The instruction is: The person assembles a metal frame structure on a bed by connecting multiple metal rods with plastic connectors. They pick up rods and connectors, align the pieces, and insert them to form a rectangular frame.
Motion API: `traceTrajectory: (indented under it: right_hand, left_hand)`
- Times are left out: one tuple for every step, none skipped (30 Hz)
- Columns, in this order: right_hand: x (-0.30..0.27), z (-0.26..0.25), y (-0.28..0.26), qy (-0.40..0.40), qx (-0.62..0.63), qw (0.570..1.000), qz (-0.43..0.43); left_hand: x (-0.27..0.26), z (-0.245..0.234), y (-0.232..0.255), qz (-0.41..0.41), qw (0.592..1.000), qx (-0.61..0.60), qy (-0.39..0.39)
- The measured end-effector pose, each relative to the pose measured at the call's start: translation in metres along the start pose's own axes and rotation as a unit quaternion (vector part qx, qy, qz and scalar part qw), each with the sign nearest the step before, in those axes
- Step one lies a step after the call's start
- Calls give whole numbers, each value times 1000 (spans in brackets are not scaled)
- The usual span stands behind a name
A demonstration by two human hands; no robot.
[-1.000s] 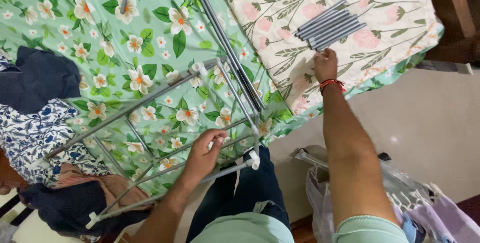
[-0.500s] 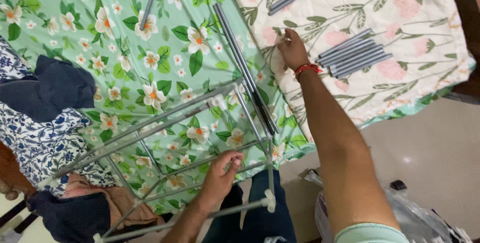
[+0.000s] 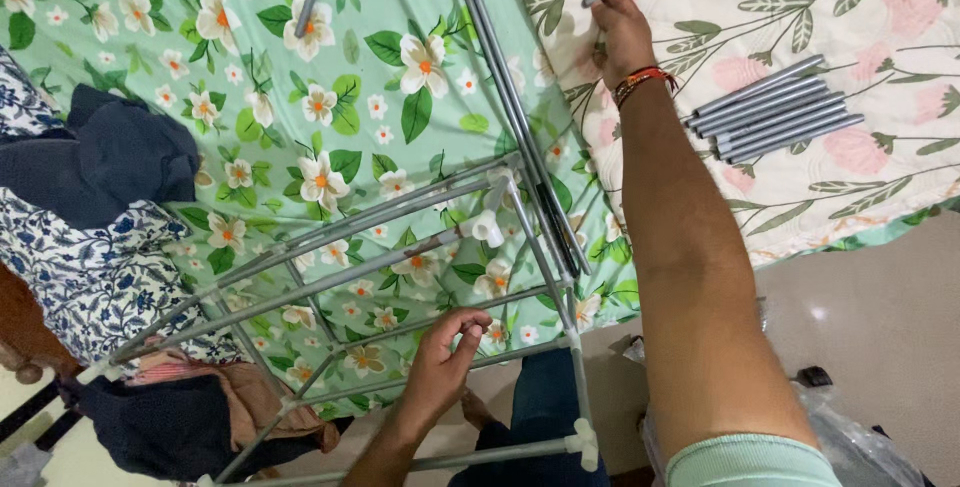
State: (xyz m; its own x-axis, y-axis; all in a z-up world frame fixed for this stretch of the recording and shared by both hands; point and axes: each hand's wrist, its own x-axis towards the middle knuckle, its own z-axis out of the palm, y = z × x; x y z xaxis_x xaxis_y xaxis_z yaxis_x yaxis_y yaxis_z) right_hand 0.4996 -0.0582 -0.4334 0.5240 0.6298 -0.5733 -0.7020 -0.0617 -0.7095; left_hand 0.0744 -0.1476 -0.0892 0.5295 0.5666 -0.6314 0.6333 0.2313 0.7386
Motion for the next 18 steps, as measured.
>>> traceTrajectory:
  right_hand:
    - [4, -4, 6, 11, -6, 1000, -2]
    - [5, -8, 13, 21, -13, 1000, -3]
    - [5, -9, 19, 29, -19, 999, -3]
    - [3, -11, 25, 24, -44, 998, -29]
    - [-4, -14, 32, 20, -68, 996, -55]
    - [-12, -17, 36, 17, -91, 992, -80]
    - [-23, -22, 39, 30, -230, 967, -104]
    - [-36, -28, 41, 42, -365, 922, -127]
    - [-52, -32, 45, 55, -491, 856, -148]
    - [-71, -36, 53, 45, -531, 822, -201]
    - [-84, -39, 55, 39, -566, 782, -258]
    - [-87, -43, 54, 33, -598, 737, -313]
    - [-87, -44, 56, 24, -624, 715, -314]
    - [-87, -44, 58, 16, -650, 692, -315]
    - [-82, -43, 58, 9, -672, 668, -319]
    - [-85, -44, 56, 25, -669, 696, -261]
    - [-96, -47, 60, 38, -662, 721, -201]
    - [-109, -48, 65, 51, -653, 743, -140]
  left_hand:
    - [0, -2, 2, -6, 1000, 4, 0]
    - [-4, -6, 6, -12, 1000, 8, 0]
    - [-8, -9, 9, -19, 1000, 11, 3]
    - [-11, -12, 11, -7, 1000, -2, 8]
    - [-15, -15, 10, 5, 1000, -14, 12]
    - [-18, -19, 8, 16, 999, -26, 15]
    - [-22, -21, 6, 32, 998, -41, 22]
    - [-24, -23, 3, 47, 997, -57, 29]
    - [-28, -26, -1, 64, 995, -72, 34]
    - [-38, -29, -4, 59, 996, -51, 35]
    - [-43, -34, -4, 61, 997, -27, 33]
    - [-45, -36, -2, 63, 997, -3, 32]
    - [-48, -35, -1, 60, 998, -13, 32]
    - [-52, -34, 1, 57, 998, -23, 31]
    - [-52, -35, 4, 58, 997, -32, 32]
    - [-54, -36, 9, 57, 997, -39, 24]
    - [-58, -36, 13, 55, 997, -46, 17]
    - [-63, -38, 18, 53, 997, -53, 9]
